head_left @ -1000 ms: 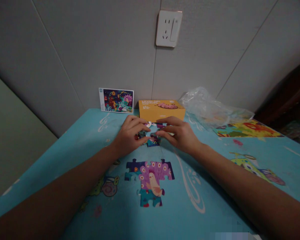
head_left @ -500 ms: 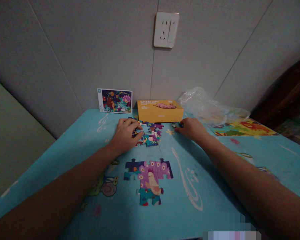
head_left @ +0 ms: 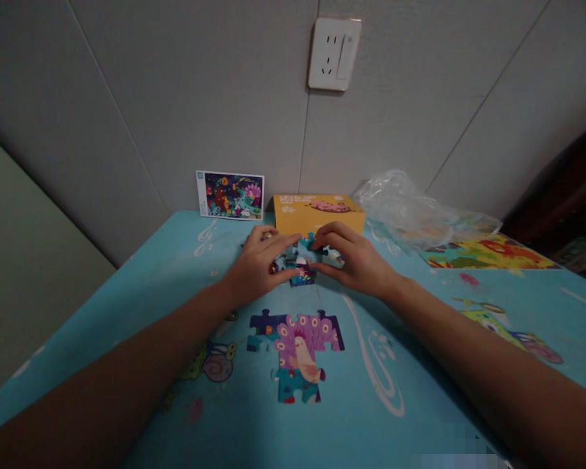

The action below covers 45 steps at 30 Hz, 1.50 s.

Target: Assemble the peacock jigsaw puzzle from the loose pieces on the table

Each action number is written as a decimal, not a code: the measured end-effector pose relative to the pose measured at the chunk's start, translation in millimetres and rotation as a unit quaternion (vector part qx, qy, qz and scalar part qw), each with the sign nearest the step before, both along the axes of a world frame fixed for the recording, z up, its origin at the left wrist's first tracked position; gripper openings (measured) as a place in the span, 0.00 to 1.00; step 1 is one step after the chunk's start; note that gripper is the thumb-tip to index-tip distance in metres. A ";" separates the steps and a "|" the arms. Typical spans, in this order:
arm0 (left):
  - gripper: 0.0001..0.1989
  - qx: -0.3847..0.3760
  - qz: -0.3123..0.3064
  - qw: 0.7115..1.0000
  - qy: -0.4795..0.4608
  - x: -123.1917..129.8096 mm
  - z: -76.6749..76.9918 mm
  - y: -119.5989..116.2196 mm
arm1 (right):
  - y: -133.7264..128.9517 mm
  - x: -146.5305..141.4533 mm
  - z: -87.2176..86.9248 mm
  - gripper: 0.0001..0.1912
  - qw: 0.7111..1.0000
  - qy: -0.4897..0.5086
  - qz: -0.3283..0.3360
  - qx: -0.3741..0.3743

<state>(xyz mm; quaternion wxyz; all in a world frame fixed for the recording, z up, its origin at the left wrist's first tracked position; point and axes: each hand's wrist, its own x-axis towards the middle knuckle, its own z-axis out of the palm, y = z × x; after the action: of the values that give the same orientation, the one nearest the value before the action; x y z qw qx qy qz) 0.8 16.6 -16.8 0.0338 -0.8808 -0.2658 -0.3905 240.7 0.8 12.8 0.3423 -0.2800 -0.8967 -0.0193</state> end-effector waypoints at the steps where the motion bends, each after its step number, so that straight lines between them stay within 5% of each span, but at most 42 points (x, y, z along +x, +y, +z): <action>1: 0.28 0.010 -0.009 1.000 -0.003 0.3 -0.2 -0.1 | -2.4 -2.9 -0.3 0.10 1.000 0.006 0.011 0.004; 8: 0.14 0.065 -0.015 0.996 -0.053 1.5 3.4 0.1 | -8.7 -12.9 -5.1 0.07 0.999 0.026 0.015 -0.029; 17: 0.10 0.045 0.006 0.996 -0.078 2.8 5.5 -3.0 | -6.5 -13.7 -10.6 0.11 0.997 0.048 -0.012 -0.051; 40: 0.21 0.014 0.010 1.000 -0.013 0.0 0.1 3.2 | -9.5 -14.5 -8.1 0.15 0.994 0.036 -0.026 -0.097; 45: 0.16 -0.001 0.011 1.000 -0.011 1.0 0.3 1.1 | -9.4 -16.2 -7.7 0.16 0.995 0.015 -0.009 -0.096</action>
<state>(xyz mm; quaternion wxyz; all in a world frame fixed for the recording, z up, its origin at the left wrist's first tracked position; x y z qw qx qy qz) 1.9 17.7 -16.6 0.0339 -0.8734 -0.2762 -0.3996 224.6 -8.6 5.1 0.3270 -0.3199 -0.8866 0.0676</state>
